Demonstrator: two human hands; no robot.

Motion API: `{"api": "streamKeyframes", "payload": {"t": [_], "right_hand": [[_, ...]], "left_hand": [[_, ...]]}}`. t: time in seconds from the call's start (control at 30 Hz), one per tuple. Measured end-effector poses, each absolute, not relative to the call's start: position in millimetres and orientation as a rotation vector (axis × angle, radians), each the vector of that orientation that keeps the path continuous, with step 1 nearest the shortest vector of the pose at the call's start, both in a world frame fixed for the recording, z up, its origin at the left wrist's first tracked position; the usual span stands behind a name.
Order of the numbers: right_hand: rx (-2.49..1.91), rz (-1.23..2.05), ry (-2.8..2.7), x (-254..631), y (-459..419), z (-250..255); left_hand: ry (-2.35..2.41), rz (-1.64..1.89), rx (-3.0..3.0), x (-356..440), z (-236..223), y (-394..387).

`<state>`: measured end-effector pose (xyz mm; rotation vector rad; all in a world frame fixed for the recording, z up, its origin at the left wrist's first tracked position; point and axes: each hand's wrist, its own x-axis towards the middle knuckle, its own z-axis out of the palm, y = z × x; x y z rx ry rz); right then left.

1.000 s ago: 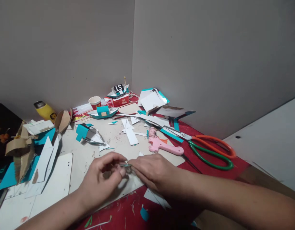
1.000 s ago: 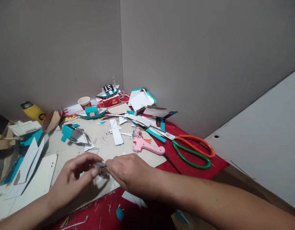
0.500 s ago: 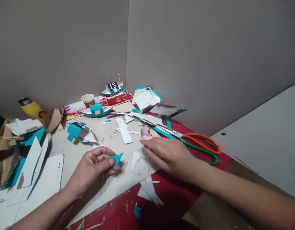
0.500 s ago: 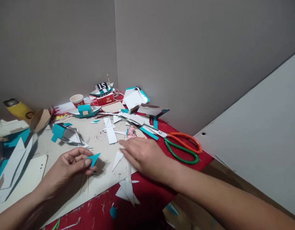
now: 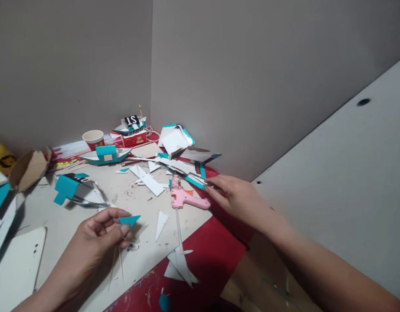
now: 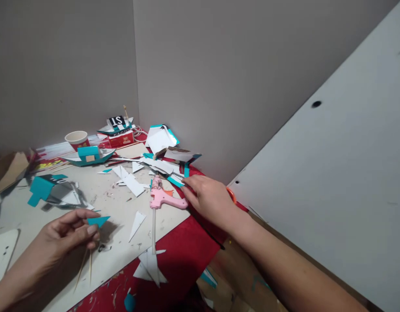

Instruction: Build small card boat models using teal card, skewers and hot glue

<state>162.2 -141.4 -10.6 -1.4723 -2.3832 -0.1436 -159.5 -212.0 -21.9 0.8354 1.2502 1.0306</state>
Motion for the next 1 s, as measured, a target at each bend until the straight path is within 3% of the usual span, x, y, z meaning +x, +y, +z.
{"api": "streamKeyframes", "payload": {"t": [0.2, 0.53, 0.73, 1.0], "right_hand": [[-1.836, -0.198, -2.337, 185, -126, -14], [-2.089, 0.033, -2.522, 211, -135, -13], [-2.154, 0.214, -2.510, 222, -139, -33], [-2.380, 0.143, -2.259, 233, -150, -18]], "left_hand": [[1.337, 1.049, 0.829, -159, -23, -208], [1.452, 1.092, 0.709, -159, -21, -200], [1.297, 1.095, 0.799, -158, -17, -205], [1.208, 1.089, 0.786, -161, -19, -208]]}}
